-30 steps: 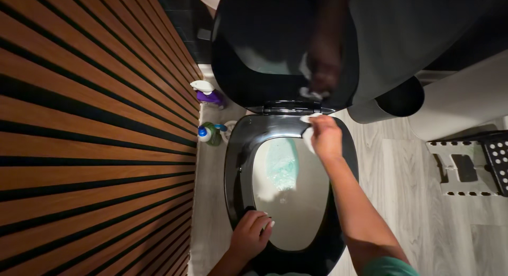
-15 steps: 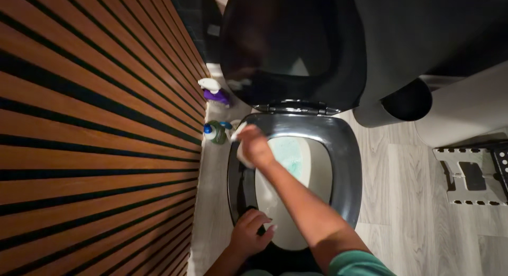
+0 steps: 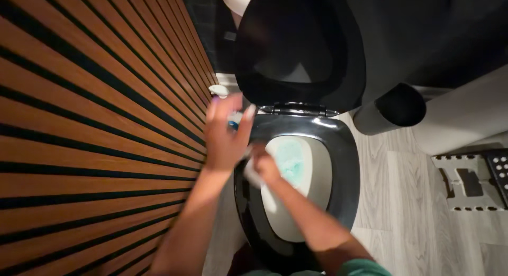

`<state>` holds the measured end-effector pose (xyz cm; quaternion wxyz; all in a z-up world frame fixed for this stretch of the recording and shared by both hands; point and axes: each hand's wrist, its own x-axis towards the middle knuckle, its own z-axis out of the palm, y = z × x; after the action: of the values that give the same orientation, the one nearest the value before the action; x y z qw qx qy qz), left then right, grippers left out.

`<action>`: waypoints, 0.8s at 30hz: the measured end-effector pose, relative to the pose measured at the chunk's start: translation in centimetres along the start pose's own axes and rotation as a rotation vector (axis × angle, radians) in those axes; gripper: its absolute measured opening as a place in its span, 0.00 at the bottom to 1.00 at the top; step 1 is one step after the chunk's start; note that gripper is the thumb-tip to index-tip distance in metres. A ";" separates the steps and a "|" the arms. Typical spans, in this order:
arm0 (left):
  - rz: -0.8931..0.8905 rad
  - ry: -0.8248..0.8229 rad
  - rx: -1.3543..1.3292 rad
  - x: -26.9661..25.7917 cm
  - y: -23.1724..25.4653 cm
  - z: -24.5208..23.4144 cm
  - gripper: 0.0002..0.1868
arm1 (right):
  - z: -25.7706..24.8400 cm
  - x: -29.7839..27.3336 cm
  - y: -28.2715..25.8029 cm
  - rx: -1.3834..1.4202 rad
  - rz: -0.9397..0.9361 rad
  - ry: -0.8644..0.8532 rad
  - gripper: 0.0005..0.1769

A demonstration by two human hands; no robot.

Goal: The person cleans a toilet using toilet paper and baby wipes. They wipe the rim, seat, lid, and tank, then flush the toilet and wipe the exterior surfaces.

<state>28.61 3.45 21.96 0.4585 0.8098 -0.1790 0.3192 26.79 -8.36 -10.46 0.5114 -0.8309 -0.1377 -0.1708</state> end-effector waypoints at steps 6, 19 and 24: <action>0.119 -0.056 0.154 12.0 2.2 5.1 0.37 | -3.5 -9.8 -8.9 0.283 0.176 -0.411 0.12; 0.136 0.041 -0.148 14.8 -1.4 6.3 0.20 | -26.5 2.6 -15.1 -0.383 0.027 0.324 0.04; 0.039 0.082 -0.183 16.1 -1.0 6.0 0.13 | -37.6 19.9 -18.5 -0.658 -0.565 0.439 0.20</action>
<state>43.13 -1.15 30.04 0.5311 0.7473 -0.2042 0.3433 31.92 -32.93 28.57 0.1723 -0.8229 -0.1857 -0.5086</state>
